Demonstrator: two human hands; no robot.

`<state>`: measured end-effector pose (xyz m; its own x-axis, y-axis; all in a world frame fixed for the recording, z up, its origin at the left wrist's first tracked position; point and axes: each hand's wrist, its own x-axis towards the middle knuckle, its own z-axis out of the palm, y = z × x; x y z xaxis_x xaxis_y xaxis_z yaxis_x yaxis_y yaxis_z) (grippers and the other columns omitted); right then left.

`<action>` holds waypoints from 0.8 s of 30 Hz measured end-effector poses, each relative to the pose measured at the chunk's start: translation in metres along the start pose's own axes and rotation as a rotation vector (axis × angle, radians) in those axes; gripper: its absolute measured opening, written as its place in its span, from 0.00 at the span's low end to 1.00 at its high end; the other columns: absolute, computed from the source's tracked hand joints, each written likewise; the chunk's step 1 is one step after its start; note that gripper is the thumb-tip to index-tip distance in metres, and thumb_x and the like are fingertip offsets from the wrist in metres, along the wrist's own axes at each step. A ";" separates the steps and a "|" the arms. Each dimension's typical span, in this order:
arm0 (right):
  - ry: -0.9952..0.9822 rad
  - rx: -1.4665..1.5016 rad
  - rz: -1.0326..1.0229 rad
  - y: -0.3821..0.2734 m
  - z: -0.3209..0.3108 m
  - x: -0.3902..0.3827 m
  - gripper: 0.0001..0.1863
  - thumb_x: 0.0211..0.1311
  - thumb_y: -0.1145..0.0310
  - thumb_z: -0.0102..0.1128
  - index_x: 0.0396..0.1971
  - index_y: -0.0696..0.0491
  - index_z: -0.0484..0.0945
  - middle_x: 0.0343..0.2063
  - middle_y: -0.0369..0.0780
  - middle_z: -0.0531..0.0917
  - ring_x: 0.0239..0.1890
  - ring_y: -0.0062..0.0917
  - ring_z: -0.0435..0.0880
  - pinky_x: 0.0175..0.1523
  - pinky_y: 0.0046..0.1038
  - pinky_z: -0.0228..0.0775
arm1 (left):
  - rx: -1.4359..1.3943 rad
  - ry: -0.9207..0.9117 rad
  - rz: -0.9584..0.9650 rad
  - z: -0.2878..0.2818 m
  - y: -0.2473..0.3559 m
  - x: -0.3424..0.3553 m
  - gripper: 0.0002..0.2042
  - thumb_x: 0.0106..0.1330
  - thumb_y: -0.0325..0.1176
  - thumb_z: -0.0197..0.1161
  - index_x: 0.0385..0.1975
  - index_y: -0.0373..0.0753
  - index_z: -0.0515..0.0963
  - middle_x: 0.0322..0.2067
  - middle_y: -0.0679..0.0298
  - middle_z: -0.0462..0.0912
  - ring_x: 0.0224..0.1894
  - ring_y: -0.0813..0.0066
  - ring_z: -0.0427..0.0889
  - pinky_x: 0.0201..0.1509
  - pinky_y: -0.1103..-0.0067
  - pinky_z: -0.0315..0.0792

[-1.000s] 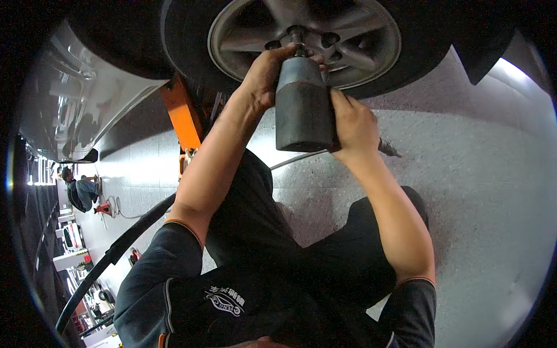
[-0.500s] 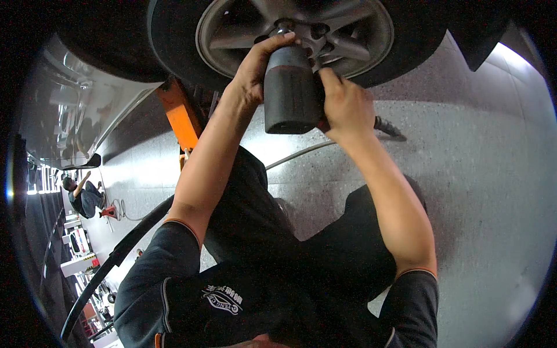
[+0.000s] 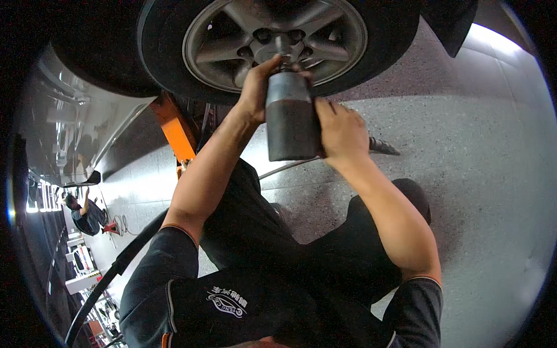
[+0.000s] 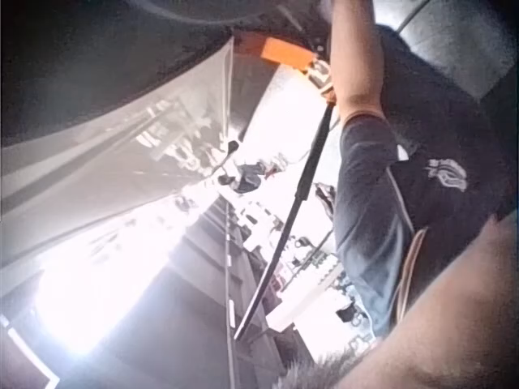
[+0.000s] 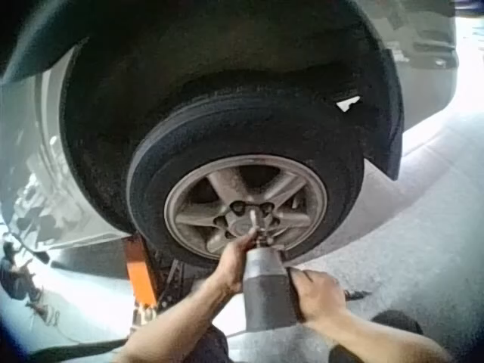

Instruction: Remove lug nuts with an impact wrench, swap tires, and reinstall lug nuts.

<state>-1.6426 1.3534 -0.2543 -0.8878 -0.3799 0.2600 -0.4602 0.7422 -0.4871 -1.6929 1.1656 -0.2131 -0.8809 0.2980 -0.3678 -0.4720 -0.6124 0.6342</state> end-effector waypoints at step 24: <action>-0.130 -0.020 0.034 0.026 -0.010 0.004 0.40 0.33 0.74 0.71 0.54 0.49 0.66 0.38 0.49 0.79 0.42 0.47 0.79 0.45 0.41 0.73 | 0.038 -0.030 0.028 -0.007 -0.024 0.037 0.21 0.72 0.50 0.41 0.38 0.35 0.70 0.42 0.44 0.79 0.41 0.56 0.81 0.48 0.61 0.77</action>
<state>-1.6576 1.3767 -0.2574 -0.8971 -0.4217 0.1322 -0.4305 0.7666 -0.4764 -1.7133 1.1860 -0.2470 -0.8941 0.3037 -0.3292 -0.4478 -0.5924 0.6697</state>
